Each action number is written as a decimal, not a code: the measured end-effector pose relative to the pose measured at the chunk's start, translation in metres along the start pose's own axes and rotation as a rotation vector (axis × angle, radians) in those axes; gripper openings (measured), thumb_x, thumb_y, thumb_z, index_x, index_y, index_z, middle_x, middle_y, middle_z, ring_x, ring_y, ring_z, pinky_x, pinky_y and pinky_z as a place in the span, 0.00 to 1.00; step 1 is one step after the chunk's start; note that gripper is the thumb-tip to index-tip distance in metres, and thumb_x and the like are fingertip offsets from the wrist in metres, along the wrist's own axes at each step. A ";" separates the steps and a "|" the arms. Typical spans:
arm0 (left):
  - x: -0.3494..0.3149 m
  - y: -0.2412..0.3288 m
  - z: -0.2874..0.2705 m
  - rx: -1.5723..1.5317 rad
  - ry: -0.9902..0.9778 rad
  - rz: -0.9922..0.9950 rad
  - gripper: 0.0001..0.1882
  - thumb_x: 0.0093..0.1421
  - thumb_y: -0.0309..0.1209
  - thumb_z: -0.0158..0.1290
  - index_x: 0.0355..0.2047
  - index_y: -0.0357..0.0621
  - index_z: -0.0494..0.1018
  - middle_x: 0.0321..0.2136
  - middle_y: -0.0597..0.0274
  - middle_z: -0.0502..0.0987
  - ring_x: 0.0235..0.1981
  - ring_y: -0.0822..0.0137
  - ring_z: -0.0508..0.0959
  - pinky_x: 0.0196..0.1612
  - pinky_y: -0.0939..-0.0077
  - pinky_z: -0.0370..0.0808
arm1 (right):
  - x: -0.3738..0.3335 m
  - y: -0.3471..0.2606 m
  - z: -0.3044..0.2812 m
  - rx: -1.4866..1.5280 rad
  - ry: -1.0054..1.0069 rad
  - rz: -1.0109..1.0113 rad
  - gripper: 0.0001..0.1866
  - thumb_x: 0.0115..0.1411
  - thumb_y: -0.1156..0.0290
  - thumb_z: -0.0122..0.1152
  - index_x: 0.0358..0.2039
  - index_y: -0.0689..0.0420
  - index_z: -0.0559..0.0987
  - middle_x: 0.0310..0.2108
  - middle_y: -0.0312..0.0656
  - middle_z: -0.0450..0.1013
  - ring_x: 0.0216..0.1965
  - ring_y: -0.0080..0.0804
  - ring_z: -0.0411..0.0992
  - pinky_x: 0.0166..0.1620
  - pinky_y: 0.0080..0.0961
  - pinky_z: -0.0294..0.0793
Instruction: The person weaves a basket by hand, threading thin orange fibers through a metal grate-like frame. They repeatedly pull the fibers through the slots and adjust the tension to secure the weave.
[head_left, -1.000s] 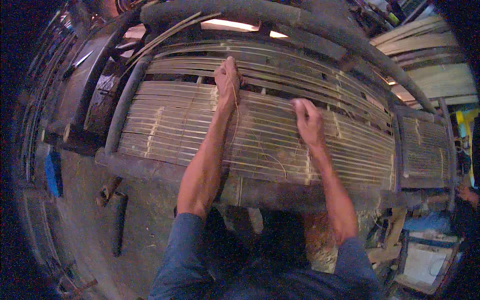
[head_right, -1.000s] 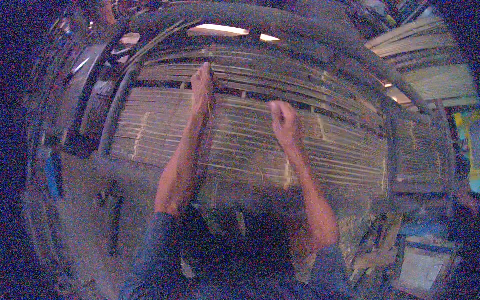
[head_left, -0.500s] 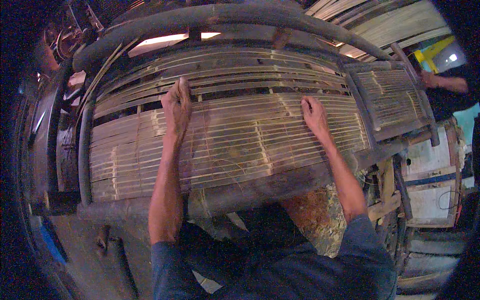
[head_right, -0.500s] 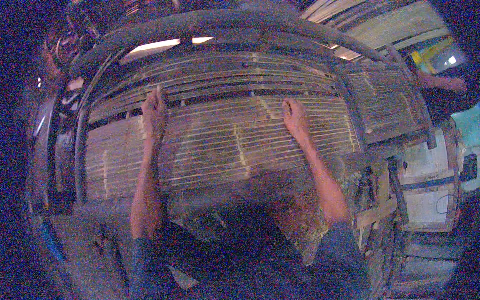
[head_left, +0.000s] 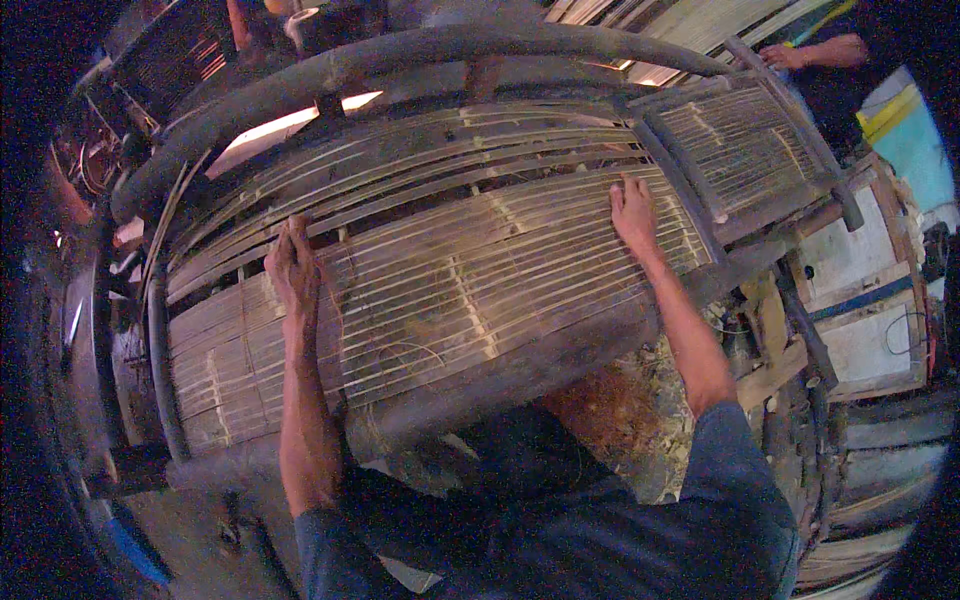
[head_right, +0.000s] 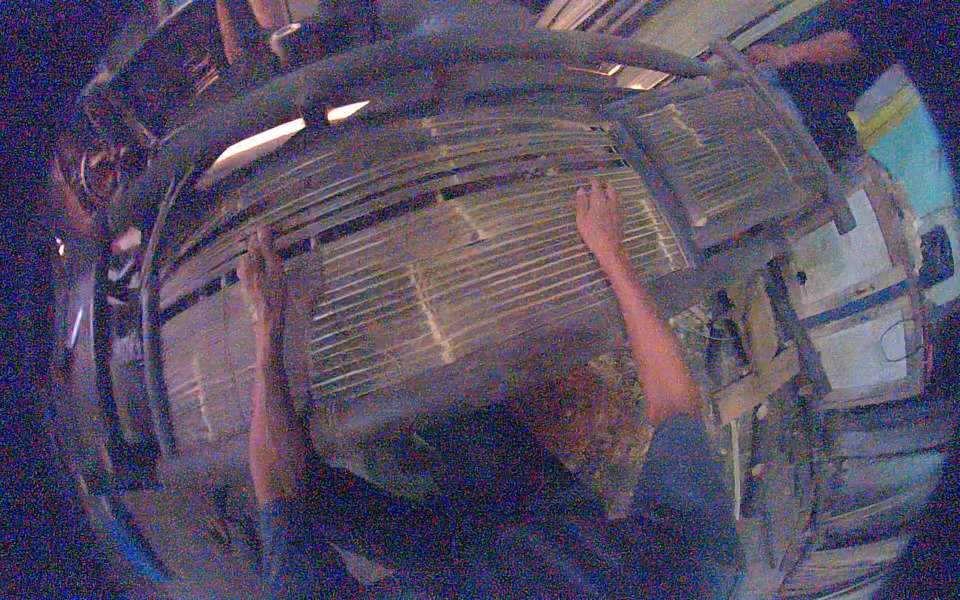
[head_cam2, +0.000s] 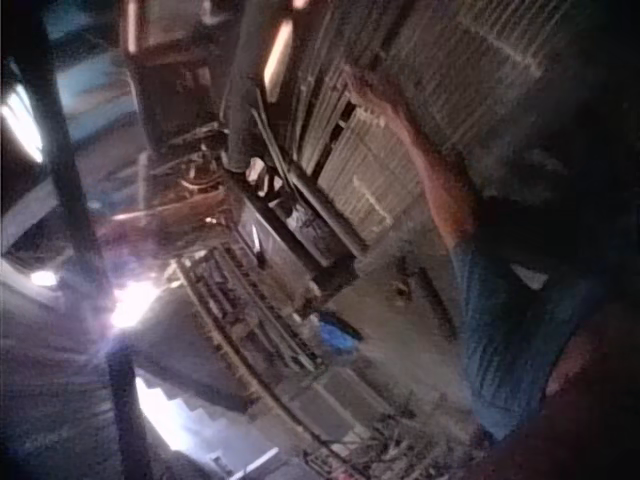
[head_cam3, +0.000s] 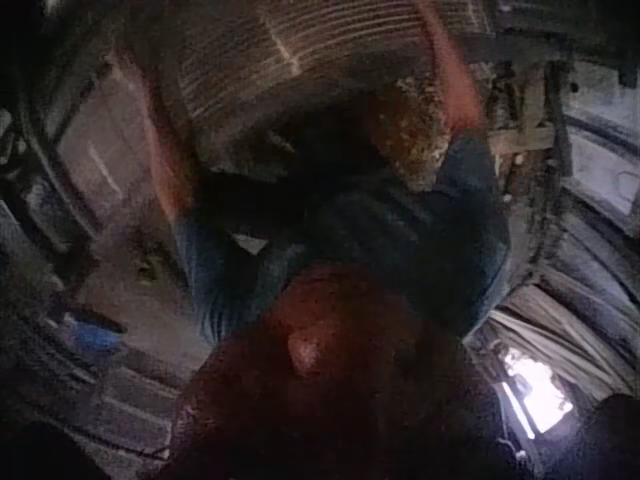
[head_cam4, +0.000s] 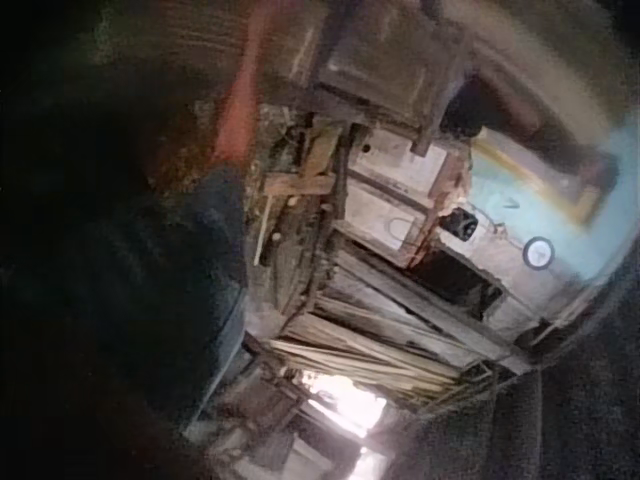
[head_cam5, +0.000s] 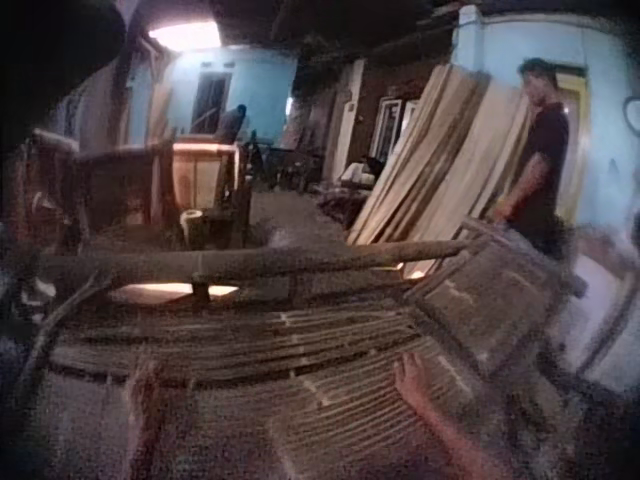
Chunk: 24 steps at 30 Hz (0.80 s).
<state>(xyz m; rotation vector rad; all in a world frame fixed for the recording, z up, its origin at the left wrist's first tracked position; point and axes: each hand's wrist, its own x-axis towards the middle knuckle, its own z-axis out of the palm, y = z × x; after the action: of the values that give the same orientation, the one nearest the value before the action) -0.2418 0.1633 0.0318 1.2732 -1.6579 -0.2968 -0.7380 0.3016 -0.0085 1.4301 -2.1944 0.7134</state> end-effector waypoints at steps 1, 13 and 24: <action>0.000 -0.002 0.003 0.016 0.010 0.005 0.18 0.67 0.38 0.42 0.37 0.36 0.76 0.24 0.53 0.77 0.22 0.65 0.73 0.28 0.72 0.69 | 0.001 0.007 0.006 -0.009 0.019 -0.008 0.18 0.62 0.59 0.50 0.43 0.61 0.75 0.43 0.56 0.69 0.45 0.56 0.67 0.48 0.45 0.66; -0.005 -0.038 -0.002 -0.060 0.002 -0.059 0.16 0.68 0.34 0.42 0.33 0.35 0.74 0.14 0.63 0.69 0.16 0.74 0.63 0.20 0.76 0.61 | 0.062 0.028 -0.093 0.457 -0.799 0.273 0.14 0.59 0.58 0.58 0.26 0.54 0.74 0.22 0.30 0.67 0.26 0.19 0.65 0.28 0.21 0.64; -0.024 -0.012 0.013 -0.188 -0.013 -0.030 0.20 0.68 0.40 0.41 0.41 0.36 0.76 0.31 0.60 0.80 0.26 0.67 0.76 0.31 0.73 0.73 | -0.141 0.105 -0.273 0.483 -0.518 0.627 0.13 0.61 0.57 0.57 0.32 0.53 0.75 0.22 0.28 0.66 0.25 0.16 0.63 0.29 0.16 0.63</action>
<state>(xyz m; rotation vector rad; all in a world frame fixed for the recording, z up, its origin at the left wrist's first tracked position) -0.2461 0.1739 0.0041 1.1578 -1.5828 -0.4687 -0.7626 0.6067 0.0998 1.2112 -3.0957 1.2643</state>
